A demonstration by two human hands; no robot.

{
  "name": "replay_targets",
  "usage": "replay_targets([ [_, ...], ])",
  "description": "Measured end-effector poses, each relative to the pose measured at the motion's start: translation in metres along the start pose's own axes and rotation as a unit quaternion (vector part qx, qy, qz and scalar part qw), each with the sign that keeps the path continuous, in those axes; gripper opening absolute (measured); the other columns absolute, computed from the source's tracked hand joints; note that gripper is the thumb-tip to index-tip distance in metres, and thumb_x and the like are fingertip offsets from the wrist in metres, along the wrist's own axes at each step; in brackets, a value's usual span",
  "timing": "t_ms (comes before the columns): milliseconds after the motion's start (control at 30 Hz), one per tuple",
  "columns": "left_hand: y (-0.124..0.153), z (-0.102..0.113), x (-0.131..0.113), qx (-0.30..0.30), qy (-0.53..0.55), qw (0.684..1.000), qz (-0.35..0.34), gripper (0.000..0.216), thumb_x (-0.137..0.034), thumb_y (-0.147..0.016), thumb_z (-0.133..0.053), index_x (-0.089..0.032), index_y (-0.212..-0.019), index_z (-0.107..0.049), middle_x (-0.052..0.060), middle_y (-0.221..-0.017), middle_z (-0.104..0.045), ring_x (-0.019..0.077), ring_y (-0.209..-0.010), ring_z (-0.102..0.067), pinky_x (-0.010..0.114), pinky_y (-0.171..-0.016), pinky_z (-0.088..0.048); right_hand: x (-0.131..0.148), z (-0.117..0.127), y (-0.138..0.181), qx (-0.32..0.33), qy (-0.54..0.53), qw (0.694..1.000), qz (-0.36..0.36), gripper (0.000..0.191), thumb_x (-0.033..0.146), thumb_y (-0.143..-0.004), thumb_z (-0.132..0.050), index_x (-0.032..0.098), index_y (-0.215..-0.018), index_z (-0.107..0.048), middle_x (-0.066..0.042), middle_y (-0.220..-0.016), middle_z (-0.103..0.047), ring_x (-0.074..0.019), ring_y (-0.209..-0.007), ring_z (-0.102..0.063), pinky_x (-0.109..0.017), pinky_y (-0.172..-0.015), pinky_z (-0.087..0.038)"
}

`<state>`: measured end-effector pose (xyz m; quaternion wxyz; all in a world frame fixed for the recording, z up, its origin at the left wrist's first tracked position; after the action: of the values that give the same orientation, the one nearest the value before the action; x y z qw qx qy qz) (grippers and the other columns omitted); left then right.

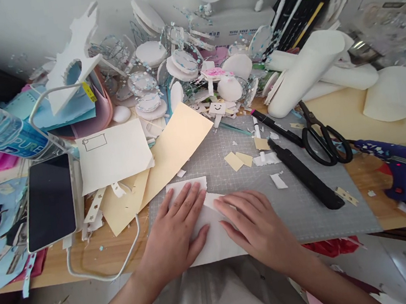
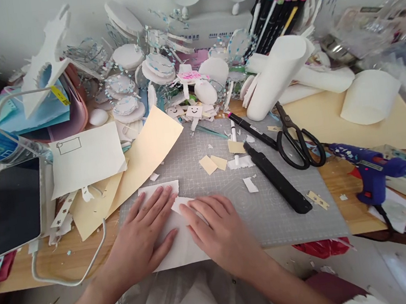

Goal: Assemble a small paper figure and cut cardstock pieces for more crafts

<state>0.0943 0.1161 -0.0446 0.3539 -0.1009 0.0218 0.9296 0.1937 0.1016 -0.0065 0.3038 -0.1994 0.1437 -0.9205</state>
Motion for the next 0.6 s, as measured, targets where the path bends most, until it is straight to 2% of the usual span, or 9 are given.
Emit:
replay_targets([
  [100, 0.000, 0.000, 0.000, -0.001, 0.001, 1.000, -0.001, 0.061, -0.035, -0.099, -0.041, -0.013, -0.154, -0.025, 0.009, -0.160, -0.027, 0.0270, -0.149, -0.023, 0.049, -0.122, -0.018, -0.004, -0.001, -0.007, -0.012, 0.000, 1.000, -0.017, 0.027, 0.012, -0.092, -0.058, 0.014, -0.119, -0.061, -0.009, -0.106, -0.071, -0.0222, -0.099, -0.061, -0.040, -0.092, -0.043],
  [200, 0.001, 0.001, -0.001, 0.001, -0.003, 1.000, -0.002, 0.060, -0.034, -0.099, -0.041, -0.014, -0.153, -0.026, 0.009, -0.160, -0.026, 0.0269, -0.149, -0.023, 0.050, -0.121, -0.019, -0.008, -0.004, -0.009, -0.012, -0.010, 0.999, -0.028, 0.015, 0.009, -0.093, -0.054, 0.018, -0.100, -0.065, -0.006, -0.095, -0.070, -0.0194, -0.091, -0.059, -0.039, -0.090, -0.042],
  [267, 0.001, 0.001, -0.001, 0.001, -0.005, 1.000, -0.004, 0.060, -0.034, -0.099, -0.041, -0.014, -0.153, -0.026, 0.009, -0.160, -0.026, 0.0271, -0.149, -0.024, 0.050, -0.121, -0.019, -0.010, -0.004, -0.007, -0.011, -0.019, 0.999, -0.032, 0.015, 0.010, -0.094, -0.053, 0.018, -0.093, -0.065, -0.005, -0.093, -0.071, -0.0189, -0.088, -0.058, -0.039, -0.089, -0.041],
  [467, 0.000, 0.000, 0.000, 0.003, 0.000, 1.000, 0.001, 0.061, -0.033, -0.099, -0.041, -0.014, -0.154, -0.025, 0.009, -0.160, -0.026, 0.0272, -0.149, -0.023, 0.050, -0.121, -0.019, -0.014, -0.003, 0.002, -0.015, -0.039, 0.998, -0.047, 0.018, 0.010, -0.096, -0.051, 0.018, -0.101, -0.066, -0.004, -0.092, -0.072, -0.0184, -0.089, -0.060, -0.038, -0.089, -0.041],
  [600, 0.000, 0.000, 0.000, 0.002, 0.005, 1.000, 0.003, 0.061, -0.033, -0.098, -0.042, -0.014, -0.154, -0.026, 0.009, -0.160, -0.027, 0.0274, -0.148, -0.025, 0.049, -0.122, -0.018, -0.011, -0.002, 0.004, -0.026, -0.038, 0.998, -0.050, 0.016, 0.010, -0.095, -0.053, 0.018, -0.099, -0.066, -0.004, -0.090, -0.072, -0.0177, -0.087, -0.061, -0.038, -0.087, -0.042],
])
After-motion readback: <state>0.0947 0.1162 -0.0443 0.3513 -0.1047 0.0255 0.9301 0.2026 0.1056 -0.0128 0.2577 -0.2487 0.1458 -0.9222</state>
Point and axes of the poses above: each hand's wrist, its own y-axis away from the middle knuckle, its own z-axis out of the back of the hand, x = y × z, the point moved 10 cm from there along -y, towards the middle knuckle
